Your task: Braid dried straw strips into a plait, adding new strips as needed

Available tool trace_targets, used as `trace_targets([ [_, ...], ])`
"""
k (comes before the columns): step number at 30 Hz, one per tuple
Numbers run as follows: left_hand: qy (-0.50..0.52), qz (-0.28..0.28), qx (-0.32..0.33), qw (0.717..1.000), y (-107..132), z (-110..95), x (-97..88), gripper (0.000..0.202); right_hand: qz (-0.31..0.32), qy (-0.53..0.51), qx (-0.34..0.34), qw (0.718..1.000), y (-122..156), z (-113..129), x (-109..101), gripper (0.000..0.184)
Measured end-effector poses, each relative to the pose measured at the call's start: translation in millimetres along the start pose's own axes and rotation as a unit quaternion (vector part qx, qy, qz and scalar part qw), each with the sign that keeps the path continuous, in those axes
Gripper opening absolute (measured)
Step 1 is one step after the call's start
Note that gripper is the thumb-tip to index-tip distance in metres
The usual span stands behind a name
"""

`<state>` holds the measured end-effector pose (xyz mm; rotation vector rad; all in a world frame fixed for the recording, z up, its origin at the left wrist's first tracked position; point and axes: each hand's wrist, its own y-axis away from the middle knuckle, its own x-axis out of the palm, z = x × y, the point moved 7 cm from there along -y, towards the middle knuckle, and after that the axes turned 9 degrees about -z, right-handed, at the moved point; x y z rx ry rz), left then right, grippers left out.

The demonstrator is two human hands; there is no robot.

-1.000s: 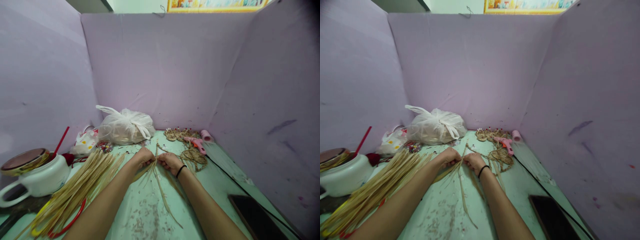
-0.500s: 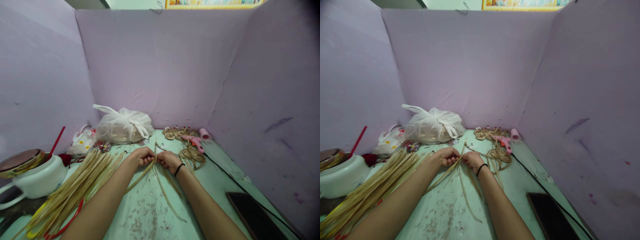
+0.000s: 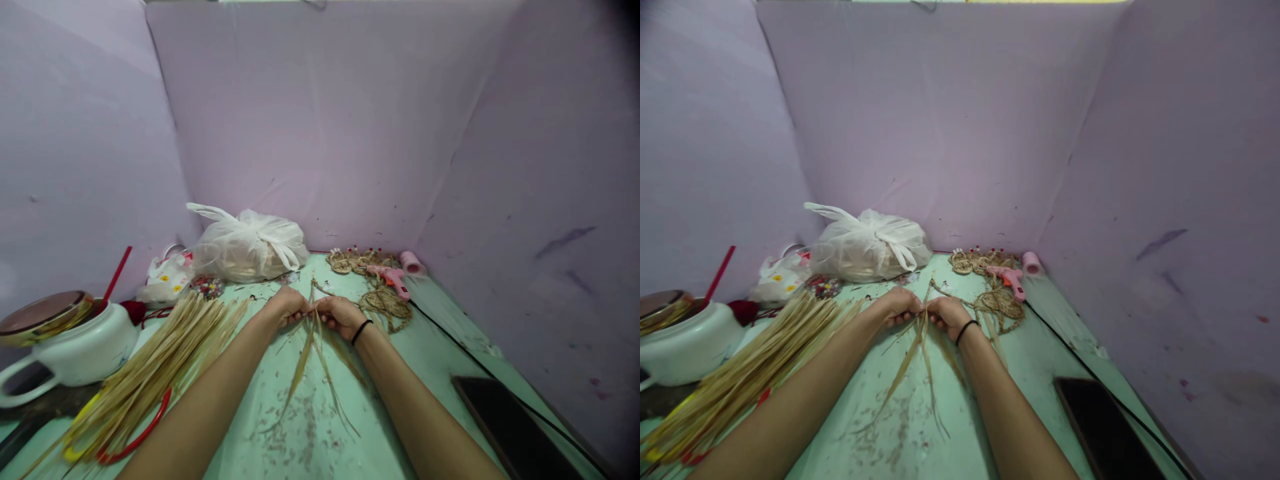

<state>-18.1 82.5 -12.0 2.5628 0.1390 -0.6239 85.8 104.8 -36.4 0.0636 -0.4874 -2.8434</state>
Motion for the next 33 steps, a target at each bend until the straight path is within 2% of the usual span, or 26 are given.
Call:
trace_targets([
  [5, 0.066, 0.059, -0.026, 0.996, 0, 2, 10.6, 0.017, 0.03, -0.018, 0.014, 0.999, 2, 0, 3, 0.008],
  [9, 0.096, 0.081, -0.035, 0.991, -5, 8, 15.1, 0.017, 0.037, -0.024, 0.032, 0.999, 3, 0, 3, 0.01],
  [15, 0.078, 0.08, -0.034, 0.993, -11, 13, 15.7, 0.022, 0.042, -0.015, 0.036, 0.998, 6, 1, 4, 0.016],
  [20, 0.065, 0.065, -0.004, 0.996, -7, 7, 11.0, 0.015, 0.038, 0.0, 0.032, 0.999, 3, -1, 2, 0.013],
  [24, 0.045, 0.081, -0.003, 0.996, -6, 7, 7.1, 0.011, 0.032, 0.019, 0.025, 0.999, 3, 0, 1, 0.013],
  [31, 0.056, 0.112, -0.011, 0.992, -7, 7, 10.3, 0.011, 0.002, 0.077, -0.025, 0.997, 7, 8, -5, 0.011],
  [33, 0.054, 0.093, -0.01, 0.994, -7, 7, 9.8, 0.014, -0.005, 0.098, -0.038, 0.994, 6, 8, -5, 0.011],
])
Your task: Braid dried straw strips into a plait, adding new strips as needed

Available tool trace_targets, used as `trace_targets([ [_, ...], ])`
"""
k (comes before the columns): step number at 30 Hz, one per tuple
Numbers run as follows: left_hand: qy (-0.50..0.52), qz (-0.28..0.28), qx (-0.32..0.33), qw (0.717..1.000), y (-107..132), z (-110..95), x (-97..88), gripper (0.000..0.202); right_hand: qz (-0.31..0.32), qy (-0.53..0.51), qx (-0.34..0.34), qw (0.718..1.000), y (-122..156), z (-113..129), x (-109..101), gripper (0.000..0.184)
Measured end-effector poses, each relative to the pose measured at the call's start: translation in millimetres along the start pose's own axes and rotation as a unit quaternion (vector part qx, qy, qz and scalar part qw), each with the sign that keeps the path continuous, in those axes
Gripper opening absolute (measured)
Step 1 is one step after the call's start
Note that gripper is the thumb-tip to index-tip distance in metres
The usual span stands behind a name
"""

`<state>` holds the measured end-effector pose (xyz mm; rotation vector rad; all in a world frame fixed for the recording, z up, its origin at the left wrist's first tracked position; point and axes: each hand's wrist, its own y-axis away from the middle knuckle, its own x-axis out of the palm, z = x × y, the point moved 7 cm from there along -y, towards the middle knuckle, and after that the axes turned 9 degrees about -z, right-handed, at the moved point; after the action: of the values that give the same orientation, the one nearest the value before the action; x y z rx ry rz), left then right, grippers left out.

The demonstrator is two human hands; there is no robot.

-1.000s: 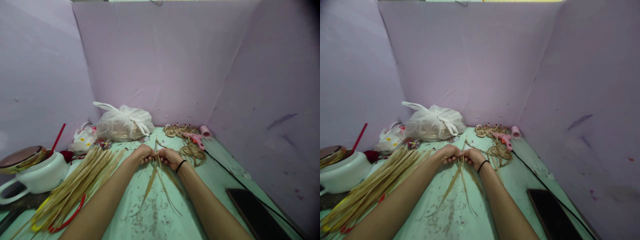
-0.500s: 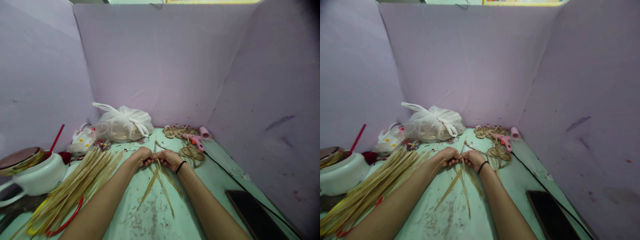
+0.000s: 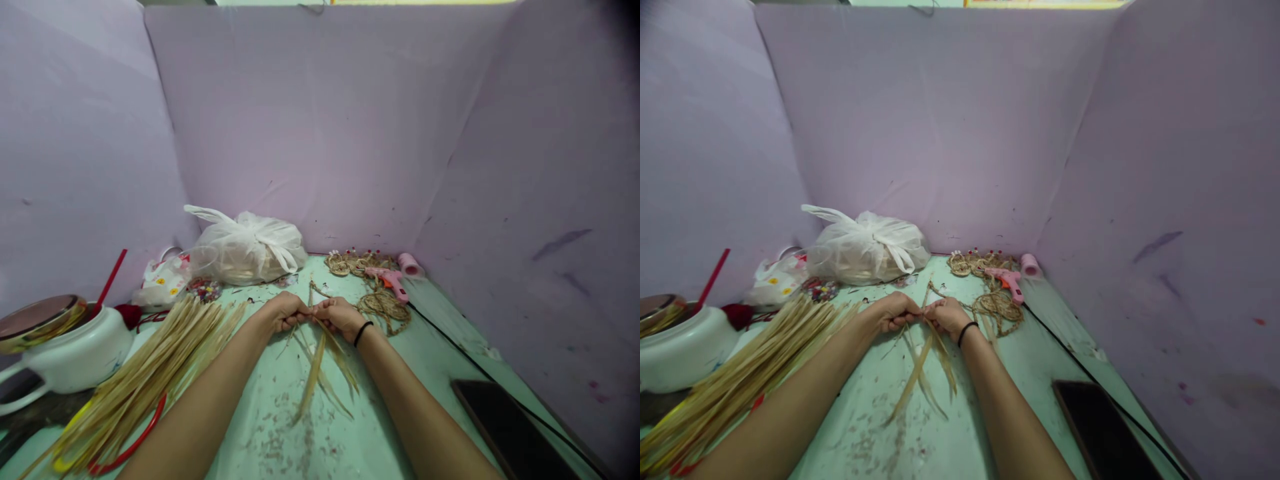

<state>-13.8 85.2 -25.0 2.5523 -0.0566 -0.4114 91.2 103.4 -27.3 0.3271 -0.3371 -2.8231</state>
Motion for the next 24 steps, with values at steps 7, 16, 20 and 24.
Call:
trace_targets([
  [7, -0.02, -0.111, 0.021, 0.993, 2, -4, -5.3, 0.02, -0.084, 0.091, -0.044, 0.991, -8, 1, -9, 0.008],
  [16, 0.008, -0.146, 0.0, 0.989, 4, -3, -1.6, 0.021, -0.117, 0.261, -0.071, 0.956, -2, 14, -15, 0.017],
  [20, 0.031, -0.13, -0.014, 0.991, 2, 1, -2.0, 0.022, -0.128, 0.289, -0.093, 0.944, 7, 25, -11, 0.012],
  [24, 0.048, -0.108, -0.015, 0.993, 0, 4, -4.3, 0.022, -0.132, 0.319, -0.123, 0.93, 16, 35, -4, 0.01],
])
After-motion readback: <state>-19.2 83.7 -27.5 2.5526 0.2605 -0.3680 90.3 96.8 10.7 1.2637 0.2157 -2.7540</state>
